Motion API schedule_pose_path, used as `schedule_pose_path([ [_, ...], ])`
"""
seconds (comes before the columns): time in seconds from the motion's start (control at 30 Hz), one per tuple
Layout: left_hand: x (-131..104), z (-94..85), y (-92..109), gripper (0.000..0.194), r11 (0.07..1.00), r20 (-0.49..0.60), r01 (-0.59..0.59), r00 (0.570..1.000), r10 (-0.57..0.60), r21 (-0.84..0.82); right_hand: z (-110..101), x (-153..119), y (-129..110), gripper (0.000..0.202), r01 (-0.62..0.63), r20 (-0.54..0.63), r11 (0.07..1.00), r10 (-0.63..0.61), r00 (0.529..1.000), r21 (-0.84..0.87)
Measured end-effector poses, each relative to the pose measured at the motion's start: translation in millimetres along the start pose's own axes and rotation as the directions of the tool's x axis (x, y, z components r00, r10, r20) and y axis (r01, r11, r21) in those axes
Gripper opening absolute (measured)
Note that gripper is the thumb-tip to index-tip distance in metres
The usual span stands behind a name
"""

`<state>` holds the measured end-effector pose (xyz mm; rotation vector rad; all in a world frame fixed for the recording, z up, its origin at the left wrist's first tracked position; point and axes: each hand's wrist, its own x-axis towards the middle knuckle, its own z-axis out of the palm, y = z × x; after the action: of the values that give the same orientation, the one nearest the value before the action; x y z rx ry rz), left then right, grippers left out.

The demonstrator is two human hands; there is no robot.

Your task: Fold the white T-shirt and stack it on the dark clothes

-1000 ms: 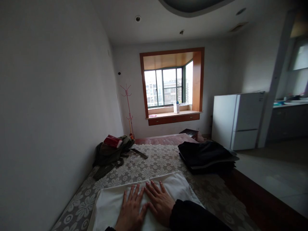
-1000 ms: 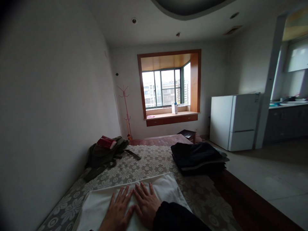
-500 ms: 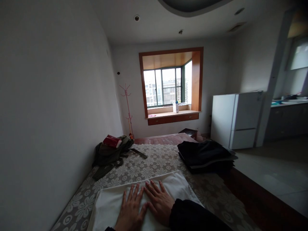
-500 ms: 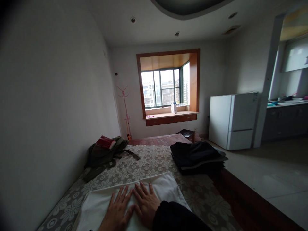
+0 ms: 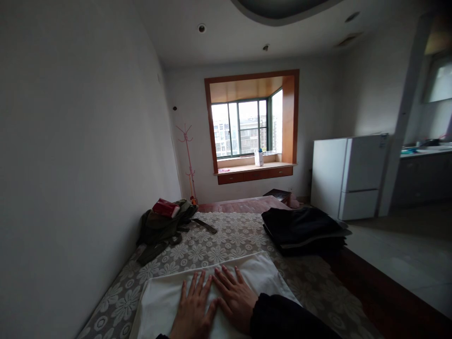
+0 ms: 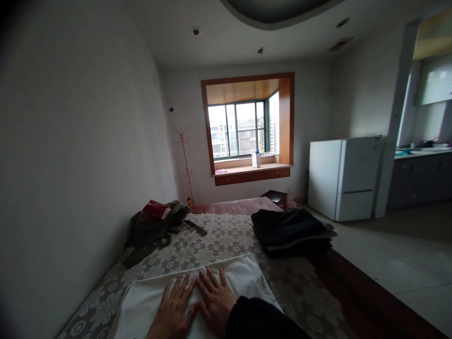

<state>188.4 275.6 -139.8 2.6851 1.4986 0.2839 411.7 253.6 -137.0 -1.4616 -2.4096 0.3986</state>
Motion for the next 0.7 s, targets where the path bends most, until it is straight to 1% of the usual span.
schedule_pose_path([
  [0.17, -2, -4.2, 1, 0.063, 1.000, 0.017, 0.006, 1.000, -0.006, -0.025, 1, 0, 1, 0.068, 0.001, -0.002, 1.000, -0.001, 1.000, 0.001],
  [0.4, -1, -7.9, 6, 0.065, 0.999, 0.062, 0.039, 0.997, -0.036, -0.037, -7, -2, -5, 0.068, -0.002, 0.020, 1.000, 0.002, 1.000, 0.004],
  [0.53, -1, -8.5, 6, 0.064, 0.999, 0.041, 0.030, 0.999, -0.029, -0.030, -10, -3, -6, 0.069, -0.006, 0.030, 1.000, 0.006, 1.000, 0.001],
  [0.7, -2, -5.7, 3, 0.064, 0.999, 0.039, 0.025, 0.999, -0.024, -0.023, -9, -3, -5, 0.068, -0.001, 0.012, 1.000, 0.001, 1.000, 0.005],
])
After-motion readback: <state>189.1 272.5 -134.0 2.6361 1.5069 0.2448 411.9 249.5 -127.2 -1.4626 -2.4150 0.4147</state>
